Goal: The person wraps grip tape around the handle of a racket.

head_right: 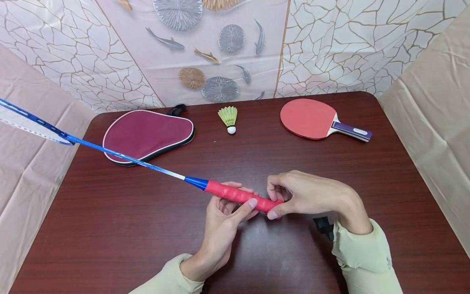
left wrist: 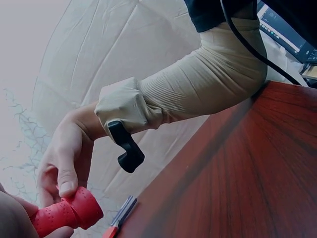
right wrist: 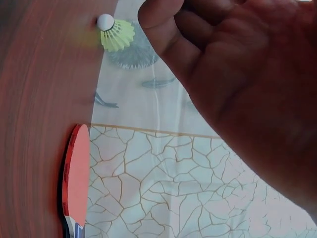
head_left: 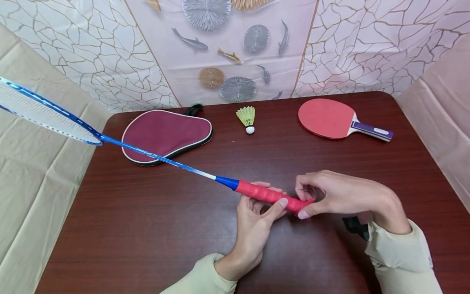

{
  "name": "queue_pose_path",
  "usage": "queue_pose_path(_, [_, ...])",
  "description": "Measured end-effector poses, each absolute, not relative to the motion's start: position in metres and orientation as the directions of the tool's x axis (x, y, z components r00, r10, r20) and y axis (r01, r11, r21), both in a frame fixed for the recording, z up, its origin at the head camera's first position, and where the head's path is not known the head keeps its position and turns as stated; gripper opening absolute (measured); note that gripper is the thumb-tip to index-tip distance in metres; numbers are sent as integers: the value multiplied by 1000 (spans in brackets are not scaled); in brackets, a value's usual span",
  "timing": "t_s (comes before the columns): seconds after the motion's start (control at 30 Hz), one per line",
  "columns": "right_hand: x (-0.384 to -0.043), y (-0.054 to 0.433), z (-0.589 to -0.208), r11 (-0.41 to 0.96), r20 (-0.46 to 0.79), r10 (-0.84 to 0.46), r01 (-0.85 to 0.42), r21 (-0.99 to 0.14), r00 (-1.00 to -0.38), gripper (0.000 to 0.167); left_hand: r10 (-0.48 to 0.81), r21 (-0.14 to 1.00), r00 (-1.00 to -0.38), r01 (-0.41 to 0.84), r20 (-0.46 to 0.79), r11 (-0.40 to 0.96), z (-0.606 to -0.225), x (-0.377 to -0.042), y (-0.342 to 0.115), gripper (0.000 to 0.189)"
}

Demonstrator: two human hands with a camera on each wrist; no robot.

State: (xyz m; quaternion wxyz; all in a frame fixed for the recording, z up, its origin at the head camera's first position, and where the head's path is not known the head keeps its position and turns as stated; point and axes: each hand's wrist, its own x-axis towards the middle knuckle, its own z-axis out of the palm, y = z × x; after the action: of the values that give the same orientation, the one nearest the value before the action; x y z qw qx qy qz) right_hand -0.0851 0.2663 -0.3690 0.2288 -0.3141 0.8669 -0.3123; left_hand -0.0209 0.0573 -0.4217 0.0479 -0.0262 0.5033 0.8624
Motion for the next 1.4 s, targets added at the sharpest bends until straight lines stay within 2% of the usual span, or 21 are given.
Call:
queue_pose_path(0.2, [-87, 274, -368, 529, -134, -739, -444, -723, -661, 12, 42, 878, -998, -70, -57, -473, -423, -20, 58, 51])
queue_pose_path(0.3, [-88, 274, -368, 511, -108, -742, -454, -730, -661, 13, 38, 881, -998, -66, -55, -468, -423, -20, 58, 50])
queue_pose_path(0.53, [-91, 271, -365, 569, -52, -680, -481, -666, -731, 24, 42, 879, -998, -65, -52, -471, -421, -20, 57, 50])
queue_pose_path(0.7, [-91, 271, -364, 551, -23, -693, -509, -661, -721, 16, 39, 886, -999, -13, 6, -464, -419, -20, 57, 48])
queue_pose_path(0.87, [-90, 270, -364, 560, -16, -683, -510, -653, -730, 15, 27, 887, -999, 9, 24, -462, -419, -21, 57, 48])
queue_pose_path(1.07, [-88, 267, -364, 535, 21, -696, -537, -652, -718, 12, 24, 888, -999, -37, -29, -459, -419, -24, 54, 48])
queue_pose_path(1.2, [-82, 268, -364, 537, 66, -675, -550, -640, -735, 19, 33, 884, -996, -85, -78, -460, -416, -28, 51, 48])
queue_pose_path(1.4, [-65, 265, -364, 572, 185, -612, -592, -568, -769, 19, 44, 880, -992, -128, -122, -457, -413, -33, 50, 45])
